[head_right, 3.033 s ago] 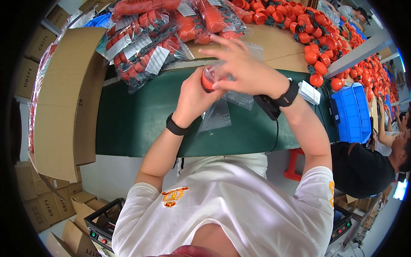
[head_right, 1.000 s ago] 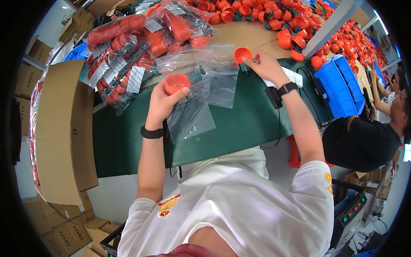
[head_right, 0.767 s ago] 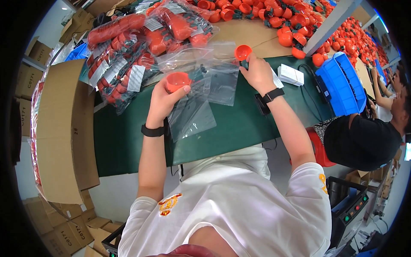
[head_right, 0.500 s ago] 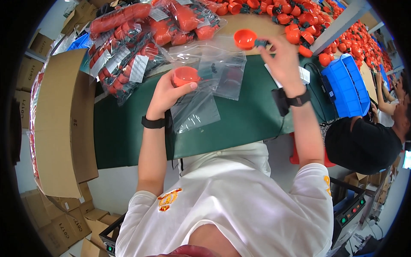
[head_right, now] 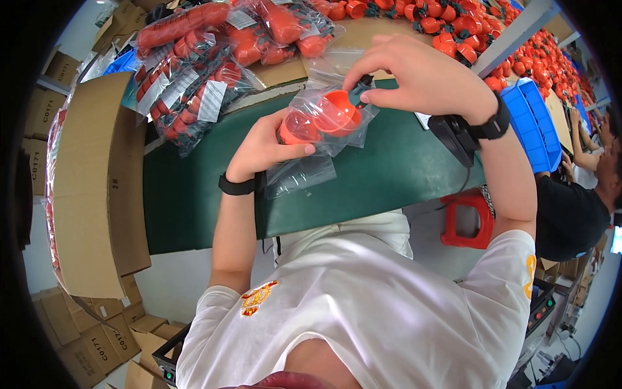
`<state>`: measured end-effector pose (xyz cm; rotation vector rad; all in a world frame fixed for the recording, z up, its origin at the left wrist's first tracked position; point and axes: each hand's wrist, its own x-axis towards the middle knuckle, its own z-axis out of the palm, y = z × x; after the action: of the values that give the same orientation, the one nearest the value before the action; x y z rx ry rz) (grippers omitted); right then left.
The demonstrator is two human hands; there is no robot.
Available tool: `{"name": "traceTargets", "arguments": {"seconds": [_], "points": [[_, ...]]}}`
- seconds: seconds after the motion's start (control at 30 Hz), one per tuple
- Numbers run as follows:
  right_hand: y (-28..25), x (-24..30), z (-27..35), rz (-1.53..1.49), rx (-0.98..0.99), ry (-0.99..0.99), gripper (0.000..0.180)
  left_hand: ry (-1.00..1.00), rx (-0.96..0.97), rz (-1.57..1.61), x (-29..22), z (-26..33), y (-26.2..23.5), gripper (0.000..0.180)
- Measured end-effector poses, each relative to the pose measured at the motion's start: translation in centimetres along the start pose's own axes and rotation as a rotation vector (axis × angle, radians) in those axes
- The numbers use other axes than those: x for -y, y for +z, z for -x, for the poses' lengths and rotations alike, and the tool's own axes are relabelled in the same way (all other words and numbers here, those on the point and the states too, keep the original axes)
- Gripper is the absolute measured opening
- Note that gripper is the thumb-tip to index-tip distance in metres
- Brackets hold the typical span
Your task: The person opens a plastic bag and places a stack of red plastic cups inside. They then insert a paper slip into the bag, seal it by hand, and set it aside.
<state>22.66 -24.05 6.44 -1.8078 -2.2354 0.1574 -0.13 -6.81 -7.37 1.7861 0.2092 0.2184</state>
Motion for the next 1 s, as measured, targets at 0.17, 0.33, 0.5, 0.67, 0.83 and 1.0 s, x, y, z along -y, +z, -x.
{"name": "traceTargets", "arguments": {"seconds": [0.17, 0.33, 0.5, 0.67, 0.83, 1.0], "points": [[1.2, -0.5, -2.0, -0.202, 0.148, 0.147, 0.016, 0.026, -0.024, 0.064, 0.0, 0.0, 0.3, 0.057], [3.2, -1.5, -2.5, -0.722, 0.075, 0.262, 0.013, 0.003, -0.053, 0.184, 0.5, -0.1, 0.2, 0.059], [3.5, -1.4, -3.0, -0.74, 0.015, 0.312, 0.014, -0.073, -0.04, 0.431, -0.3, 0.0, 0.4, 0.053], [2.9, -2.1, -3.2, -0.4, -0.011, 0.057, 0.019, -0.056, -0.038, 0.473, -0.1, 0.0, 0.4, 0.048], [2.7, -1.3, -3.4, -0.677, 0.123, 0.053, 0.022, -0.034, -0.028, 0.442, -0.3, 0.0, 0.3, 0.048], [3.1, -1.1, -4.7, -0.616, 0.198, -0.103, 0.026, -0.016, -0.027, 0.442, -0.1, -0.1, 0.5, 0.047]]}}
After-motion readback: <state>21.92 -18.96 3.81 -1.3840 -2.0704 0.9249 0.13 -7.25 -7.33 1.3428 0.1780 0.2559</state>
